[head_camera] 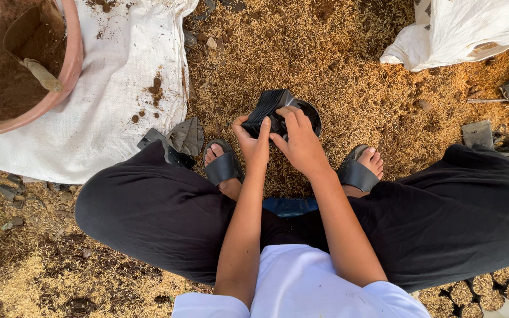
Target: The person sits on the ground and repeatedly fills small black plastic pots with a loose brown granular material using both hands. They press the material into the pots and place them into a nearby white crate.
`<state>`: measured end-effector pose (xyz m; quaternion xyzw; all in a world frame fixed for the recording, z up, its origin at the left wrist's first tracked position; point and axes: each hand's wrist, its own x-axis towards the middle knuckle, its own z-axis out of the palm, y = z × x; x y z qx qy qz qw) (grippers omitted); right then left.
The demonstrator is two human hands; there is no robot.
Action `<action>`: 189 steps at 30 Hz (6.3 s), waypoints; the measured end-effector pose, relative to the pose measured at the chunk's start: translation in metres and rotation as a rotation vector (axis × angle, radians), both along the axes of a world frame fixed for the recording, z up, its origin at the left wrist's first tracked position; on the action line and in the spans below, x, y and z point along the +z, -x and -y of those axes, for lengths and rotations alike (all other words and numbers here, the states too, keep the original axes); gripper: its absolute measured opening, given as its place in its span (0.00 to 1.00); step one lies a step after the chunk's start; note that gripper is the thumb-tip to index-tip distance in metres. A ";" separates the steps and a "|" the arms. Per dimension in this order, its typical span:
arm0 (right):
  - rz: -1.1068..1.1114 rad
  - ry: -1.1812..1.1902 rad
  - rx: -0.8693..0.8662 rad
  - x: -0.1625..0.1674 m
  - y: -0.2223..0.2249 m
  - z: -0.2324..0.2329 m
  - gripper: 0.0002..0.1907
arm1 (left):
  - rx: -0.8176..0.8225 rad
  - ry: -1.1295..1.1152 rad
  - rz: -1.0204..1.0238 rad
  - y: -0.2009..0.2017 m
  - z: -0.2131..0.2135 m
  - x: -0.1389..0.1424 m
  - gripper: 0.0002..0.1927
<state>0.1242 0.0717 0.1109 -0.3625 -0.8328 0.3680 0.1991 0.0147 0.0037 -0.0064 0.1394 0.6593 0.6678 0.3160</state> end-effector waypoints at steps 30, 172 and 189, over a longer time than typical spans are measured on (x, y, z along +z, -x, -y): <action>-0.356 0.112 -0.285 -0.037 0.007 0.007 0.07 | -0.008 -0.077 0.129 0.005 0.004 0.000 0.23; 0.056 -0.351 0.116 -0.051 -0.003 -0.027 0.13 | -0.114 0.455 0.119 0.024 0.008 0.005 0.35; -0.761 0.813 -0.759 -0.069 -0.022 -0.046 0.06 | 0.050 0.306 0.204 0.026 0.003 0.000 0.32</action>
